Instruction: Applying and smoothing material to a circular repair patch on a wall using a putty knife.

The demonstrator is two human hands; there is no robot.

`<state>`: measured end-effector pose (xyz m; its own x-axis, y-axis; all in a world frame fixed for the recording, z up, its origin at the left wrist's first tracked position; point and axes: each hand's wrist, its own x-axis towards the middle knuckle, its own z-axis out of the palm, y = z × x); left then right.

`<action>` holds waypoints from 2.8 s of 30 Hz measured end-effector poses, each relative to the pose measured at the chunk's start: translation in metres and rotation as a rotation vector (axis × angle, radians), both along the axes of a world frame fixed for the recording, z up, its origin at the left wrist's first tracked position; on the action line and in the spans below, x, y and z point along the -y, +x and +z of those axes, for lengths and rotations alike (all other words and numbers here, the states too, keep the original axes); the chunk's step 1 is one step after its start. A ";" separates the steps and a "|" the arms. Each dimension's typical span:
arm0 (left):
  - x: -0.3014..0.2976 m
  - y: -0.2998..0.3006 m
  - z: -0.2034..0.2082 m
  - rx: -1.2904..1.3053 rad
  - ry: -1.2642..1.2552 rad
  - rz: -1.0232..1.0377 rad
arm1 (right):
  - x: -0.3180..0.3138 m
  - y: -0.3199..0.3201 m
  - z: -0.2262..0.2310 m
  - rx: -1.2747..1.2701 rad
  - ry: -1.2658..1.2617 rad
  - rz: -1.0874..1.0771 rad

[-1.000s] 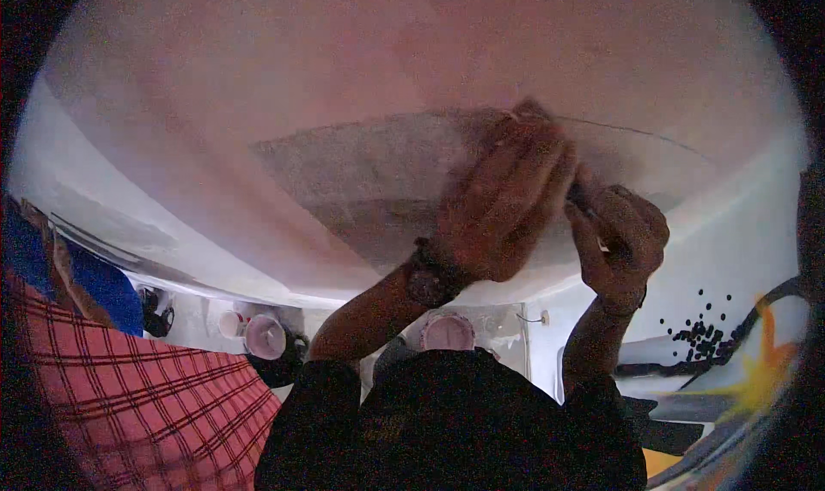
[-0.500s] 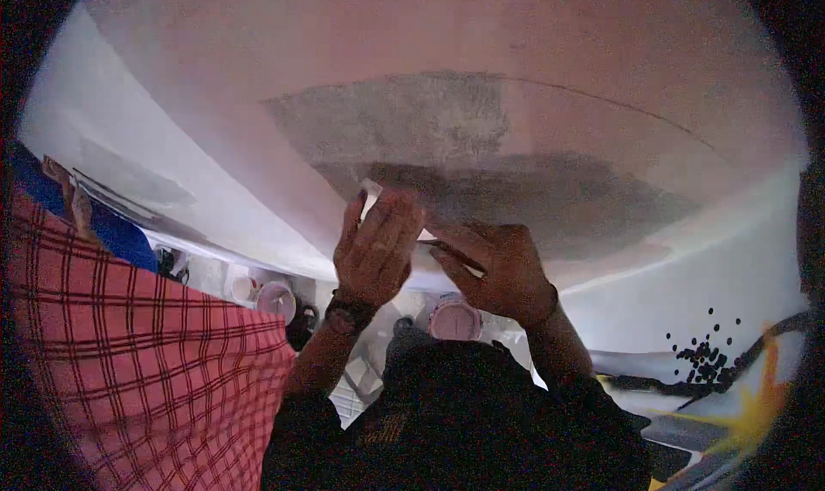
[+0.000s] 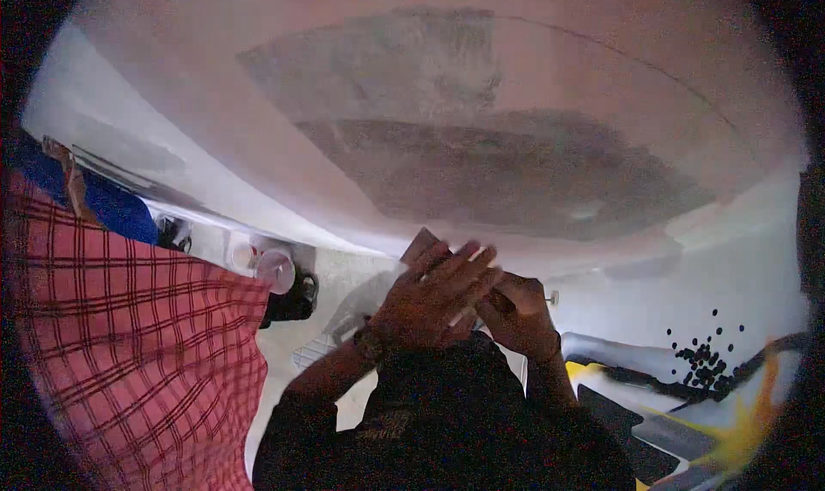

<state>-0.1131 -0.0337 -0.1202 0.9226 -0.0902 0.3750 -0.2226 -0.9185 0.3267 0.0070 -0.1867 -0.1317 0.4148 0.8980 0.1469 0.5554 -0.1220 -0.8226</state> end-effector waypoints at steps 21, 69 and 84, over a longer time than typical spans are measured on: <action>-0.025 -0.025 -0.005 0.353 0.182 -0.062 | -0.004 -0.099 0.002 -0.135 0.350 -0.656; -0.093 0.075 0.056 0.707 0.481 0.003 | -0.128 -0.027 -0.001 0.159 0.820 -0.660; -0.098 0.082 0.052 0.820 0.458 0.083 | -0.130 -0.035 0.010 0.091 0.666 -0.743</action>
